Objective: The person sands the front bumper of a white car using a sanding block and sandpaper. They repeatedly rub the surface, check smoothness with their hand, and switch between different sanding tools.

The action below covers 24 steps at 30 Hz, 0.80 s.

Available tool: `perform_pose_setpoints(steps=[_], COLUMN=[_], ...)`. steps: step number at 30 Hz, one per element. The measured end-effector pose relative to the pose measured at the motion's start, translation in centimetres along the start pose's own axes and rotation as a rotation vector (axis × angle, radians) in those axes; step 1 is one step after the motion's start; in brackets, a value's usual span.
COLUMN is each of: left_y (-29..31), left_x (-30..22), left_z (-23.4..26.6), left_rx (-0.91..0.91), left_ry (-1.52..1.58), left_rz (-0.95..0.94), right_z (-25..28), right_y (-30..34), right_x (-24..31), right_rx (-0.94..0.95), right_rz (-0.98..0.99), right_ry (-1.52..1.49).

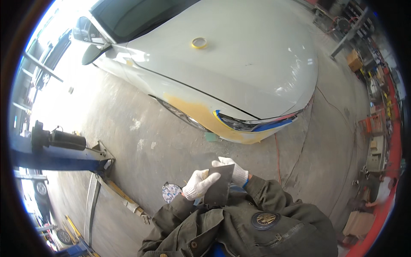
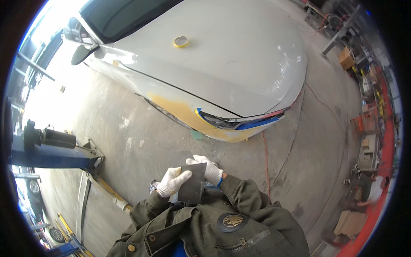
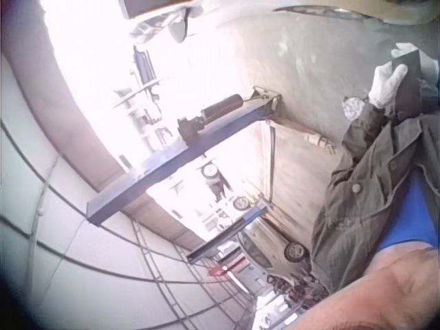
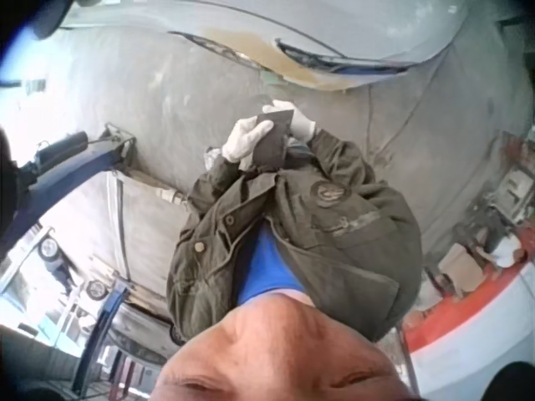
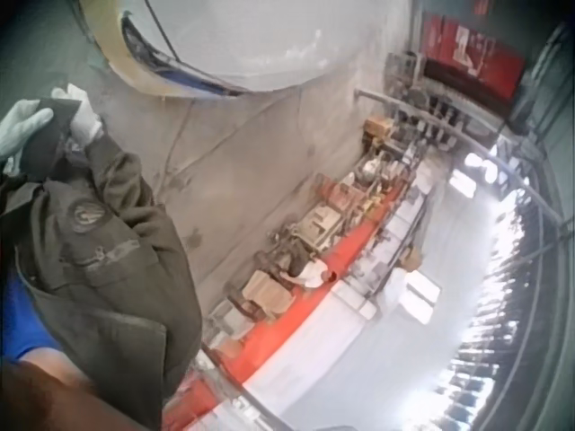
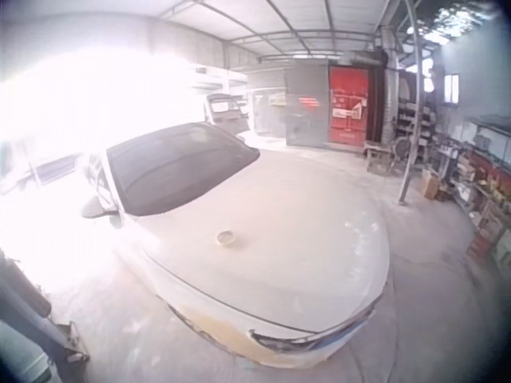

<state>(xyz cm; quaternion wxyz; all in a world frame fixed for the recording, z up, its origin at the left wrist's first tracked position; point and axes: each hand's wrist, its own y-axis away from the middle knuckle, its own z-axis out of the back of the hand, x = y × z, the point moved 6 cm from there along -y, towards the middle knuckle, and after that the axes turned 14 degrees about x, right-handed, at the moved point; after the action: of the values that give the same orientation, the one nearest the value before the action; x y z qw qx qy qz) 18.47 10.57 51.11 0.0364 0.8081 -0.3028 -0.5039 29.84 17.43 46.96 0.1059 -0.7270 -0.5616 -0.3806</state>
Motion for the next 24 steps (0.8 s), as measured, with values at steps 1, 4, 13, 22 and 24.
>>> perform_pose_setpoints(steps=[1, 4, 13, 22, 24], left_y=[-0.9, -3.0, -11.4, -16.2, -17.6], left_x=[-2.2, -4.9, -12.1, -14.8, -16.4], left_z=[0.5, 5.8, 2.4, -0.8, 1.2], left_rx=[-0.093, -0.346, 0.535, 0.661, 0.535], left_ry=[-0.161, -0.315, -0.275, -0.477, -0.431], left_rz=[0.003, -0.042, 0.003, -0.119, -0.125], right_z=[0.0, -0.9, 4.8, -4.1, -5.1], right_y=[0.5, 2.5, 9.0, 1.9, 2.1], right_x=[0.1, 1.5, 6.5, 5.1, 4.1], right_rx=[0.026, 0.036, -0.855, -0.744, -0.888], right_rz=[0.047, 0.034, 0.45, 0.783, 0.558], right_ry=[-0.079, 0.114, 0.44, -0.275, -0.114])
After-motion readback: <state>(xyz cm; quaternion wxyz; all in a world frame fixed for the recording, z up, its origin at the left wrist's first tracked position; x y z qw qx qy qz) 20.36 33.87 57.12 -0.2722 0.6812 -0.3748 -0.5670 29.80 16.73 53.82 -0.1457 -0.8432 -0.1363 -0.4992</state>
